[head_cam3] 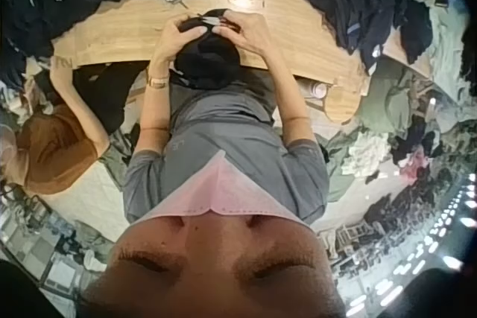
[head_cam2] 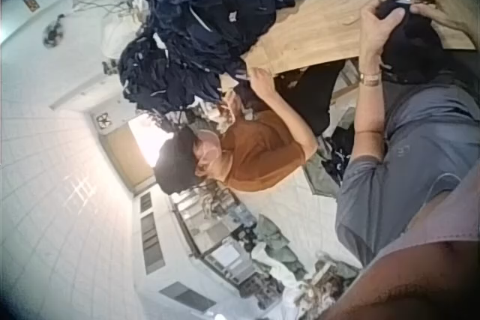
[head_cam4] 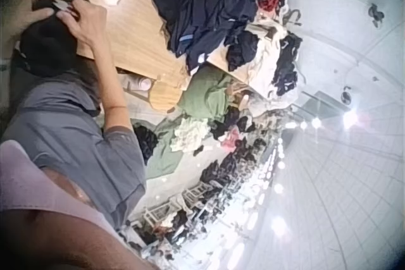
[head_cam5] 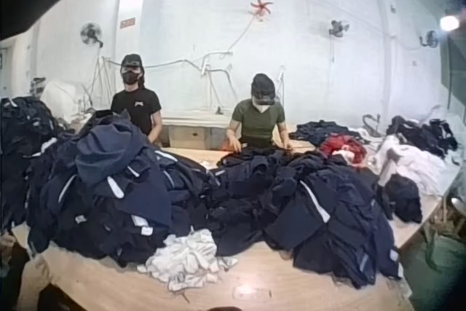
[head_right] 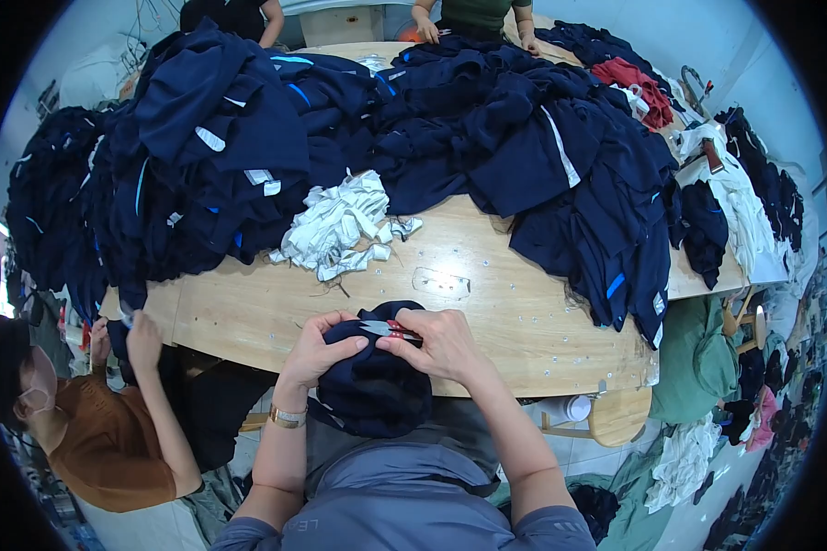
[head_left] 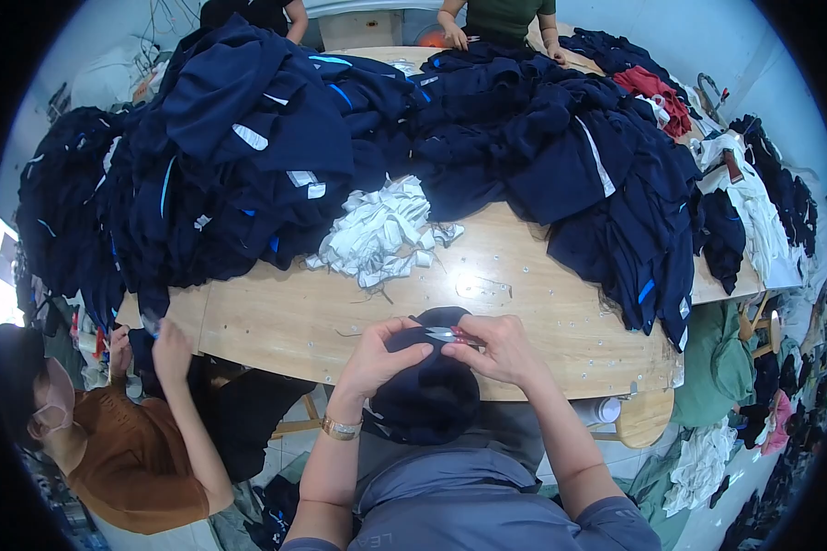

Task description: Trimming loose threads from dark blue pants using small clippers.

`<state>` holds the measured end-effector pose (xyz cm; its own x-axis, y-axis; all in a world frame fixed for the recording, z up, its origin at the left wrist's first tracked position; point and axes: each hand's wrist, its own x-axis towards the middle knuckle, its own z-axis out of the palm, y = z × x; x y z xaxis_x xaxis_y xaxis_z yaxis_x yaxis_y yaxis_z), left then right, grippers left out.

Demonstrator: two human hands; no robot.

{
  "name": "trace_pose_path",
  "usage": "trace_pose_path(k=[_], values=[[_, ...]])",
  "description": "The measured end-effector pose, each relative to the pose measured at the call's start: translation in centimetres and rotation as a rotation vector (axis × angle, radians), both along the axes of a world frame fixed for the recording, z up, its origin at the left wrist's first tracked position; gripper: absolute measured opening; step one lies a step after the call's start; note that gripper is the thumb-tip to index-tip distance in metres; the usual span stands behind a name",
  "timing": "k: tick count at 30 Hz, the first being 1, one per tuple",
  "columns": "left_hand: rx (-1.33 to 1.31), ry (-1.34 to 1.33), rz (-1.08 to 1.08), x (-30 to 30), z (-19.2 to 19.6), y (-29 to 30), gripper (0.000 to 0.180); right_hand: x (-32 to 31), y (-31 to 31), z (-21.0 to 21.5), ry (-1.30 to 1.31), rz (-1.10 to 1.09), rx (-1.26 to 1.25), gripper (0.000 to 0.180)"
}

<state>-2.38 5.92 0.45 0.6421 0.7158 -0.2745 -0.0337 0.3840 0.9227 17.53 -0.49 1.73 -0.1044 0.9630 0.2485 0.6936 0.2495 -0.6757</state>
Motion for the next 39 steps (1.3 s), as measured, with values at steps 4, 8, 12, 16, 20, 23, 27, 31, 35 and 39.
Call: trace_pose_path(k=[4,8,12,16,20,23,27,31,35,39], values=[[0.011,0.002,-0.034,0.0,0.2,-0.1,0.019,0.1,0.1,0.1,-0.008,0.052,0.004,0.036],[0.068,0.033,-0.051,0.1,0.5,-0.2,0.019,0.1,0.3,0.3,-0.015,0.079,0.007,0.037],[0.058,0.063,-0.053,0.1,0.3,-0.2,0.02,0.2,0.4,0.4,-0.022,0.093,0.008,0.037],[0.085,0.073,-0.035,0.2,0.5,-0.1,0.02,0.3,0.3,0.3,0.02,0.089,-0.016,0.033],[0.114,0.06,-0.032,0.3,0.6,-0.1,0.021,0.7,0.3,-1.1,0.308,-0.043,-0.099,0.037],[0.066,0.057,-0.038,0.3,0.8,0.0,0.019,0.0,0.3,-1.7,0.553,-0.077,-0.091,0.03],[0.137,0.095,-0.034,0.3,0.4,0.0,0.018,-1.3,0.7,-0.1,0.581,-0.049,-0.186,0.025],[0.328,0.102,-0.017,1.3,1.0,-0.3,0.018,-2.4,1.4,-0.4,0.329,-0.014,-0.043,0.018],[0.298,0.141,-0.042,0.8,0.3,-0.2,0.018,-2.3,1.9,-1.0,0.642,-0.175,-0.081,0.012],[0.103,0.108,-0.026,0.6,0.8,-0.2,0.018,-0.1,2.3,-2.2,0.752,-0.386,0.081,0.016]])
